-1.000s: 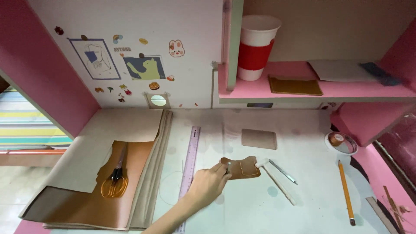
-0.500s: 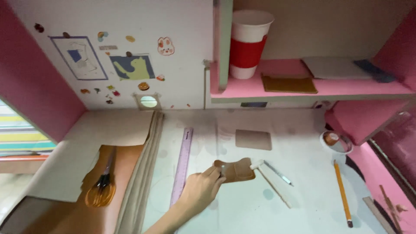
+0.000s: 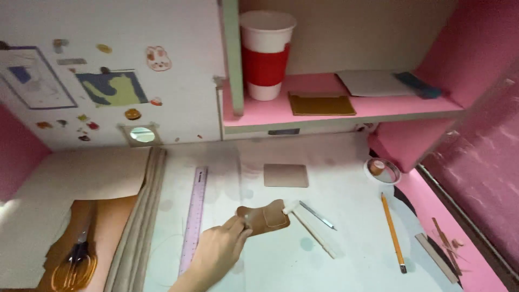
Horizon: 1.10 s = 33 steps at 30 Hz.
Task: Finishing a leather component by using a mallet and a punch tool on a workshop desk.
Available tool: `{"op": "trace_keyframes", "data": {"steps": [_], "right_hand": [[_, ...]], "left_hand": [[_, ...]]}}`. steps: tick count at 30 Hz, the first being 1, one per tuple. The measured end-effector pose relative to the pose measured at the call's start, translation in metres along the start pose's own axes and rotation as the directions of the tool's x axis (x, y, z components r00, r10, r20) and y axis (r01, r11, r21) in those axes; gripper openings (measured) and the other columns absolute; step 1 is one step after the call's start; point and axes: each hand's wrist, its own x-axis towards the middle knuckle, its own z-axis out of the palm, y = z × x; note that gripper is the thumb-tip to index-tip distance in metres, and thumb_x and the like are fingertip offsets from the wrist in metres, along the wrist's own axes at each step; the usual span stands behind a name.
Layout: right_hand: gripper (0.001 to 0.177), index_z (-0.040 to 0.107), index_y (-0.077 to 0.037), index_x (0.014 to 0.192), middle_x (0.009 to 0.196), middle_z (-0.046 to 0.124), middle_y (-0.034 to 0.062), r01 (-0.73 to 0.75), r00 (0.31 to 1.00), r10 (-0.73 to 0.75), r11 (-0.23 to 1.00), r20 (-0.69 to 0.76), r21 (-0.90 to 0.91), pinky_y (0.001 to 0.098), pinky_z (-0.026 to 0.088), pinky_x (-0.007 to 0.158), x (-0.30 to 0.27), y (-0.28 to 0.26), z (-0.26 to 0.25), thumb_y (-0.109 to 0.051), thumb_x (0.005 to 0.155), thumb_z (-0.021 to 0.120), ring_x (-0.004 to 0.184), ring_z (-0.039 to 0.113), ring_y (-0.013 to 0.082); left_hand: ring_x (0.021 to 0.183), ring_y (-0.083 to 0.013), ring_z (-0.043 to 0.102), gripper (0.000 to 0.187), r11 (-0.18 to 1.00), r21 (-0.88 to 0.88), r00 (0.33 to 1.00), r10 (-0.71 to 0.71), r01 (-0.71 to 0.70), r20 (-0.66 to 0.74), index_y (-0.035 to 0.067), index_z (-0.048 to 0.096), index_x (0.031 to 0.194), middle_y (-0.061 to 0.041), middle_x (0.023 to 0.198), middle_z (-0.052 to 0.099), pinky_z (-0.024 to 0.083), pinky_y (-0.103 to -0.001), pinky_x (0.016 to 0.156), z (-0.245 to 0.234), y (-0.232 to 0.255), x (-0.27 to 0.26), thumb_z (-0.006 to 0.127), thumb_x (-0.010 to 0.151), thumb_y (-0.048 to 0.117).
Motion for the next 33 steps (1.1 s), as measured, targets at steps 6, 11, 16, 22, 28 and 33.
{"op": "trace_keyframes", "data": {"steps": [6, 11, 16, 22, 28, 33], "right_hand": [[0.057, 0.054, 0.002, 0.136, 0.115, 0.061, 0.024, -0.012, 1.0, 0.013, 0.999, 0.027, -0.049, 0.049, 0.05, 0.095, 0.043, -0.146, 0.042, -0.027, 0.089, 0.072, 0.107, 0.061, 0.0417], [0.057, 0.056, 0.002, 0.135, 0.113, 0.062, 0.024, -0.079, 0.992, 0.086, 0.994, 0.095, -0.081, 0.049, 0.05, 0.094, 0.042, -0.166, 0.089, -0.026, 0.089, 0.073, 0.105, 0.062, 0.0417], [0.056, 0.057, 0.002, 0.134, 0.11, 0.063, 0.024, -0.097, 0.988, 0.109, 0.989, 0.107, -0.113, 0.0489, 0.05, 0.093, 0.071, -0.172, 0.139, -0.025, 0.088, 0.075, 0.102, 0.062, 0.0417], [0.055, 0.059, 0.002, 0.132, 0.106, 0.065, 0.024, -0.135, 0.983, 0.153, 0.978, 0.101, -0.16, 0.0488, 0.05, 0.091, 0.112, -0.171, 0.184, -0.024, 0.087, 0.077, 0.099, 0.063, 0.0417], [0.029, 0.063, -0.012, 0.11, 0.091, 0.069, 0.0101, 0.031, 0.929, 0.203, 0.79, 0.31, -0.612, 0.0408, 0.055, 0.083, 0.135, -0.137, 0.22, -0.038, 0.1, 0.058, 0.091, 0.074, 0.0301], [0.036, 0.065, -0.005, 0.104, 0.09, 0.072, 0.0221, -0.137, 0.924, 0.223, 0.952, 0.31, -0.275, 0.0439, 0.056, 0.076, 0.146, -0.141, 0.237, -0.036, 0.107, 0.046, 0.089, 0.075, 0.0344]], "left_hand": [[0.05, -0.0299, 0.061, 0.019, 0.993, -0.042, 0.993, 0.113, -0.114, -0.027, 0.013, 0.061, 0.091, -0.002, 0.095, 0.067, 0.046, -0.043, 0.041, -0.012, 0.011, 0.005, 0.057, 0.102, 0.028], [0.067, -0.0352, 0.066, 0.022, 0.994, -0.087, 0.997, 0.069, -0.065, 0.043, 0.011, 0.06, 0.094, -0.007, 0.092, 0.069, 0.048, -0.051, 0.052, -0.032, 0.017, 0.001, 0.055, 0.103, 0.03], [0.072, -0.0296, 0.075, 0.033, 0.997, -0.078, 0.998, 0.018, -0.012, 0.067, 0.014, 0.064, 0.098, -0.004, 0.079, 0.074, 0.059, -0.042, 0.065, -0.05, 0.024, 0.002, 0.046, 0.108, 0.04], [0.072, -0.0327, 0.075, 0.028, 0.995, -0.103, 0.997, -0.004, 0.011, 0.072, 0.014, 0.064, 0.101, -0.006, 0.073, 0.074, 0.059, -0.045, 0.066, -0.058, 0.024, 0.006, 0.052, 0.103, 0.039], [0.071, -0.0319, 0.074, 0.026, 0.998, -0.065, 0.996, 0.027, -0.021, 0.087, 0.014, 0.069, 0.102, -0.006, 0.073, 0.075, 0.059, -0.044, 0.065, -0.048, 0.016, 0.004, 0.055, 0.102, 0.037], [0.064, -0.0286, 0.073, 0.022, 0.992, -0.061, 0.992, 0.11, -0.107, 0.058, 0.013, 0.069, 0.096, -0.005, 0.066, 0.071, 0.059, -0.04, 0.06, -0.044, 0.021, 0.003, 0.056, 0.102, 0.03]]}}
